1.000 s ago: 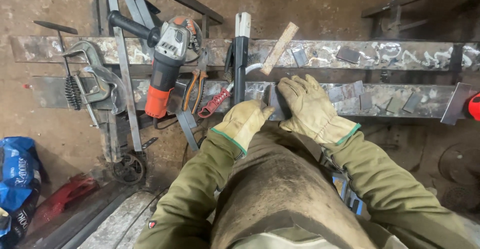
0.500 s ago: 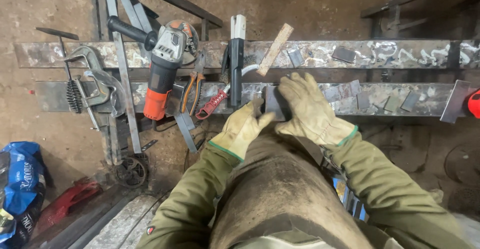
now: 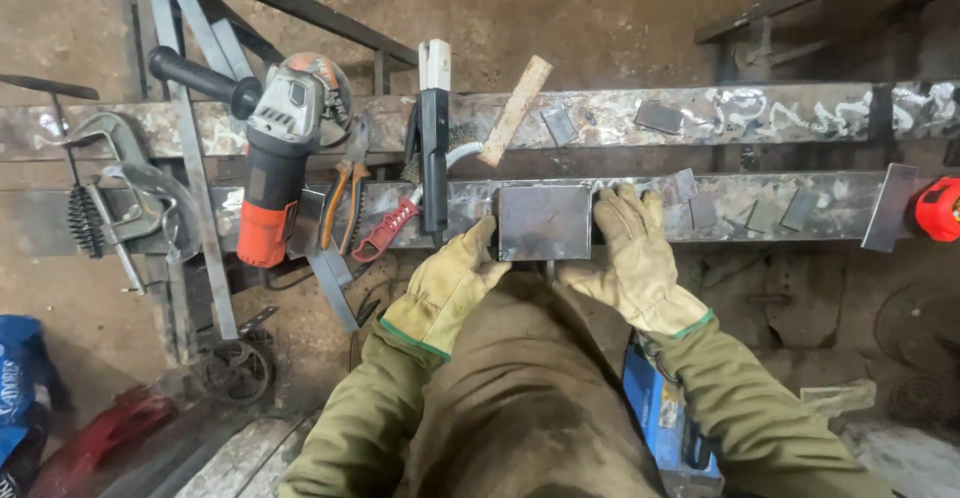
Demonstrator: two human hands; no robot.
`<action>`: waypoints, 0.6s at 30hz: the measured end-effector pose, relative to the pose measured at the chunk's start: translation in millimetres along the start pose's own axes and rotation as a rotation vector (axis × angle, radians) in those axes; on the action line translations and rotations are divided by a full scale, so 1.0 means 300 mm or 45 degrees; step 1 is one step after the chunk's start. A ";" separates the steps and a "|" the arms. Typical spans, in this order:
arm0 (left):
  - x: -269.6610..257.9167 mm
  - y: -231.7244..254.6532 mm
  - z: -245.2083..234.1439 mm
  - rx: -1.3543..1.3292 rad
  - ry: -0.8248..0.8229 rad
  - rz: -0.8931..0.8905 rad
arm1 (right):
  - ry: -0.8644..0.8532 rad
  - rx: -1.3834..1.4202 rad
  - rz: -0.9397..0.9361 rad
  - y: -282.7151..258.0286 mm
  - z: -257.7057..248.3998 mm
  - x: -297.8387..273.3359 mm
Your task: The person positions steel plates and a rectangular tube section on a metal work table, aligns the pieces against each other, and tightens C-clamps to hold the parts in place. They reposition the clamps and adjust the workpiece alignment across the table.
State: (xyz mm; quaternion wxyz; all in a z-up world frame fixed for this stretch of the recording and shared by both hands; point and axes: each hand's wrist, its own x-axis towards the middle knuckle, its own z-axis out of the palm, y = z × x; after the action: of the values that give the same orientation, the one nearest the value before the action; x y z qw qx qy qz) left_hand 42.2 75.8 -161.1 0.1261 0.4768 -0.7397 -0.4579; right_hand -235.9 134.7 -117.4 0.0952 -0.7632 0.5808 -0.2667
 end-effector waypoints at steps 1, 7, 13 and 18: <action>-0.003 -0.004 0.006 0.036 0.033 0.015 | 0.040 -0.052 -0.052 0.001 0.018 -0.013; 0.015 0.104 -0.059 0.130 -0.227 -0.228 | -0.015 -0.220 -0.002 0.018 0.097 -0.068; 0.001 0.051 -0.002 0.178 -0.285 -0.199 | -0.035 -0.367 0.047 0.025 0.143 -0.086; 0.027 0.042 0.013 0.281 -0.283 -0.254 | -0.053 -0.470 0.057 0.137 0.274 -0.148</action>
State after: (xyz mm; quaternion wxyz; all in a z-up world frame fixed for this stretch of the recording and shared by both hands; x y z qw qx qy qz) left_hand 28.1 73.1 -155.2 -0.0554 0.5053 -0.7438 -0.4341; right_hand -235.9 150.2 -218.2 -0.0286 -0.7599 0.6347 -0.1377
